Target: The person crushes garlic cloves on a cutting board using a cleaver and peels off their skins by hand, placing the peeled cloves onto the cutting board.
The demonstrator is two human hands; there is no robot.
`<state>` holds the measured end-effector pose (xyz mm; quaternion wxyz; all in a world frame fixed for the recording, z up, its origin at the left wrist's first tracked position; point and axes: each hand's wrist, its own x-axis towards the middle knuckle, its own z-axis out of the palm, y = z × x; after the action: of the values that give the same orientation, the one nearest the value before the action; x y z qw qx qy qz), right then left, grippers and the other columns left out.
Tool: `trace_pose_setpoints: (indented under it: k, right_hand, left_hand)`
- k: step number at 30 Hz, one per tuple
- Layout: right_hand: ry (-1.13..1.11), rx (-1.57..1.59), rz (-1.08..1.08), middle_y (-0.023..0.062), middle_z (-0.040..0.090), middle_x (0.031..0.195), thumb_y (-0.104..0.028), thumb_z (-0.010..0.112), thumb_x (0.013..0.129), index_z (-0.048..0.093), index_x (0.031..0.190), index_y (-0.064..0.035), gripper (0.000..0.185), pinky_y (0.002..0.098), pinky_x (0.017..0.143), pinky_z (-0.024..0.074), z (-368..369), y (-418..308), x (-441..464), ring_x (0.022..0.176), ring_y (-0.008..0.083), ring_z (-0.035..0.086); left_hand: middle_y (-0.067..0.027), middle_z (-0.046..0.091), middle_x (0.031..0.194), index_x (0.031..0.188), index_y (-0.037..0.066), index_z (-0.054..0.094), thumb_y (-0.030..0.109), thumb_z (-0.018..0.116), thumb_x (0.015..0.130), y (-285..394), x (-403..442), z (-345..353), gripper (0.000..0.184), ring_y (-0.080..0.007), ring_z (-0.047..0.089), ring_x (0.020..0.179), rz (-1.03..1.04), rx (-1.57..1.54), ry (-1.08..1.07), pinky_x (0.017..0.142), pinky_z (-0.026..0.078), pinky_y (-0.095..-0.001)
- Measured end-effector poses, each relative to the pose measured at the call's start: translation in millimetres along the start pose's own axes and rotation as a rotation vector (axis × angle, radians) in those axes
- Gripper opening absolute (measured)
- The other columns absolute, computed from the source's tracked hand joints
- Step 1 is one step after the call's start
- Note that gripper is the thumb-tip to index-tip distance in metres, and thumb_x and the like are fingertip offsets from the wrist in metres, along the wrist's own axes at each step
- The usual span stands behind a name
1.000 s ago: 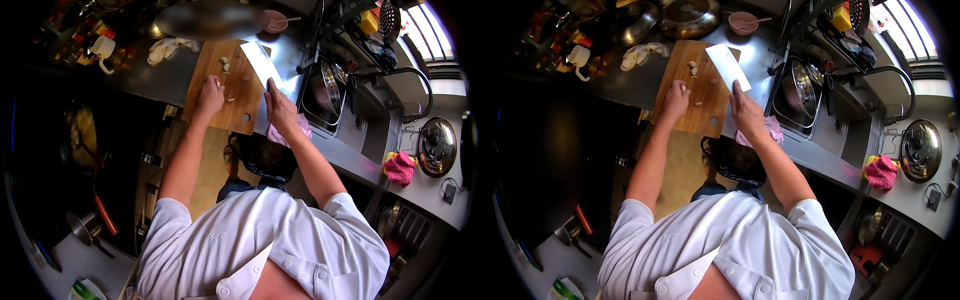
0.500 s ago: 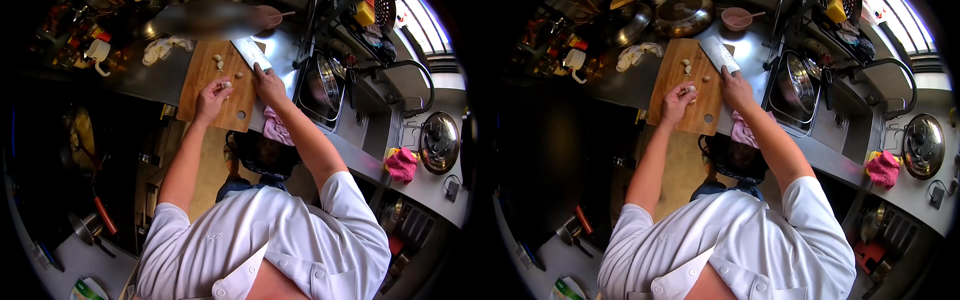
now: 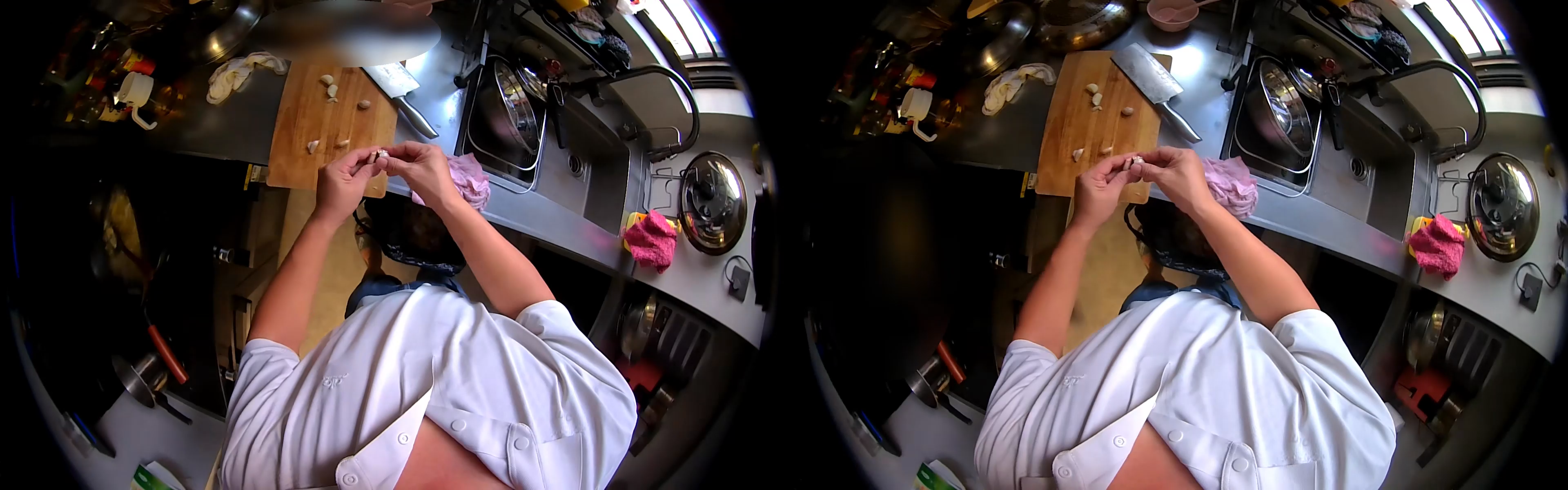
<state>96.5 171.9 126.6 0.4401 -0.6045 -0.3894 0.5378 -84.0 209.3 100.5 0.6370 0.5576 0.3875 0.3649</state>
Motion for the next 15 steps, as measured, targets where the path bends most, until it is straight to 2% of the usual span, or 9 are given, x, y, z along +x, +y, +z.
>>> trace_pose_setpoints:
  k: [4,7,10,13,15]
  right_hand:
    - [0.001,-0.031,-0.008,0.0088,0.077,0.095,-0.014,0.079,0.095,0.074,0.112,0.0060,0.027,0.0276,0.078,0.0586,-3,11,-6,0.085,0.0131,0.071]
    - [0.009,0.098,-0.044,0.0090,0.076,0.102,-0.013,0.074,0.098,0.071,0.118,0.0064,0.027,0.0287,0.082,0.0590,-4,20,-12,0.091,0.0131,0.071]
    - [-0.006,0.225,-0.036,0.0068,0.074,0.107,-0.011,0.069,0.102,0.070,0.118,0.0063,0.023,0.0289,0.086,0.0587,-7,24,-14,0.096,0.0115,0.069]
    - [0.029,0.246,-0.074,0.0107,0.074,0.105,-0.012,0.071,0.099,0.072,0.113,0.0028,0.020,0.0319,0.084,0.0585,-4,42,2,0.093,0.0185,0.071]
    - [0.105,-0.214,-0.212,0.0154,0.073,0.101,-0.013,0.072,0.096,0.072,0.111,0.0002,0.020,0.0365,0.083,0.0582,-5,36,20,0.091,0.0277,0.072]
  left_hand:
    - [-0.0083,0.074,0.113,0.127,-0.005,0.068,0.006,0.063,0.104,-1,0,3,0.026,-0.0150,0.072,0.102,-0.085,-0.111,-0.026,0.095,0.059,-0.0294]
    - [-0.0091,0.074,0.111,0.125,-0.005,0.068,0.008,0.062,0.105,-10,6,9,0.024,-0.0148,0.072,0.102,-0.136,-0.230,0.074,0.088,0.060,-0.0297]
    - [-0.0159,0.075,0.110,0.115,0.000,0.071,0.008,0.065,0.100,-9,34,-17,0.017,-0.0279,0.075,0.094,0.022,0.467,0.264,0.081,0.059,-0.0351]
    - [-0.0143,0.072,0.110,0.118,0.000,0.072,0.011,0.068,0.098,-1,65,-54,0.023,-0.0282,0.072,0.096,0.196,0.872,0.307,0.083,0.056,-0.0384]
    - [-0.0148,0.071,0.110,0.117,0.002,0.073,0.012,0.068,0.097,-4,79,-68,0.024,-0.0316,0.070,0.098,0.124,0.968,0.274,0.086,0.055,-0.0401]
